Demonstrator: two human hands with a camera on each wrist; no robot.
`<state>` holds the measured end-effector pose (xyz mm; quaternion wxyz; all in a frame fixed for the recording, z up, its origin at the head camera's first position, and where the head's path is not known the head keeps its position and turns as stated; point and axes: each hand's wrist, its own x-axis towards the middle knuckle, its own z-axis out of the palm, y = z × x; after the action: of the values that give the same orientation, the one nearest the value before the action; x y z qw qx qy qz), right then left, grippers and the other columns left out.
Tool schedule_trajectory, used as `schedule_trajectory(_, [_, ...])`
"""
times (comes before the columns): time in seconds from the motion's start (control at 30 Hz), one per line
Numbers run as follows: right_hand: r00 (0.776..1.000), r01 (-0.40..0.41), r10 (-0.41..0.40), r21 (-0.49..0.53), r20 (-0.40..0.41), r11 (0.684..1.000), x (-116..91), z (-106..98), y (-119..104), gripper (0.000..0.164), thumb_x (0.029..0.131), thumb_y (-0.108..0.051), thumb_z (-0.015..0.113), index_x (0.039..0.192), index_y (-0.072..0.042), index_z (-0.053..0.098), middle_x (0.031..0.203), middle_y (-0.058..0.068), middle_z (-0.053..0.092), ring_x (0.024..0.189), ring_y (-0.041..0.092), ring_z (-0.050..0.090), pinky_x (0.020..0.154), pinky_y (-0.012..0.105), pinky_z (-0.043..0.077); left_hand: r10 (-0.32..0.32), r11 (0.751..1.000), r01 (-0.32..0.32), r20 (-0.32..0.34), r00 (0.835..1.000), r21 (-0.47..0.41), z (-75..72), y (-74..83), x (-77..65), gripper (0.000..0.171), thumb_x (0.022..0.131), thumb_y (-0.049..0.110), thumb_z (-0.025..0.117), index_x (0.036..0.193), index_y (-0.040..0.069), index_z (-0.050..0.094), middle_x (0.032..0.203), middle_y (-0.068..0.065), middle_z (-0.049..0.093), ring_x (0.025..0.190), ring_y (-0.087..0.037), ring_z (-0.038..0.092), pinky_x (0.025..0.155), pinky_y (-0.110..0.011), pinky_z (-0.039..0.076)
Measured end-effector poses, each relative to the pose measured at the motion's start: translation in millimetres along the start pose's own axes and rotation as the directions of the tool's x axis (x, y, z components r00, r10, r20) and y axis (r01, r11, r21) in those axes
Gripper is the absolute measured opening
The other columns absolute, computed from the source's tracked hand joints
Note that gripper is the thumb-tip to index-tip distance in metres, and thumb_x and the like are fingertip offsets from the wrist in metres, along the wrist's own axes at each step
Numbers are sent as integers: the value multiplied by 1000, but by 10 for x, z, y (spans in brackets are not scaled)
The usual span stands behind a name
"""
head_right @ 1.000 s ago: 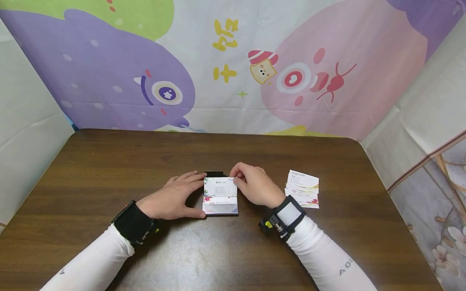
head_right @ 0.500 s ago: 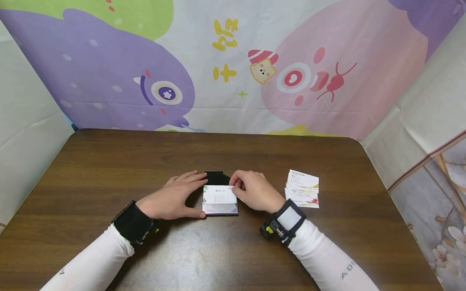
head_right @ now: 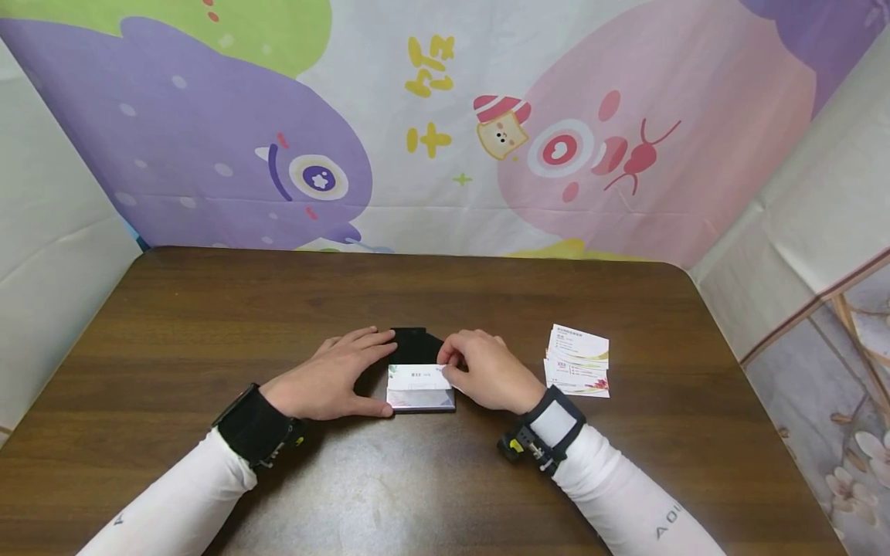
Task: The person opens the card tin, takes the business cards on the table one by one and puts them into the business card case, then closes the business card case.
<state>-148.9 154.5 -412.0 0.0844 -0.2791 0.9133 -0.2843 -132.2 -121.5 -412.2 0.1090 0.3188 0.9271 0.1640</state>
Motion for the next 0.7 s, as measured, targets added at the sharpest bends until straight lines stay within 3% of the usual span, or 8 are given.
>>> schedule_trajectory(0.33, [999, 46, -46, -83, 5, 996, -40, 35, 3, 6, 92, -22, 69, 98, -21, 68, 92, -7, 58, 89, 15, 51, 80, 37, 38, 0, 1000, 0, 3, 1000, 1, 7, -3, -4, 94, 82, 66, 67, 153, 10, 42, 161, -6, 30, 149, -31, 19, 110, -58, 22])
schedule_trajectory(0.7, [999, 50, -51, -135, -8, 990, -78, 33, -3, 12, 90, -27, 72, 103, -24, 73, 99, -9, 61, 96, 12, 53, 80, 37, 33, 3, 1000, -3, 3, 1000, -2, 7, -3, 1, 94, 82, 66, 67, 153, 10, 43, 161, -6, 30, 148, -31, 20, 110, -58, 23])
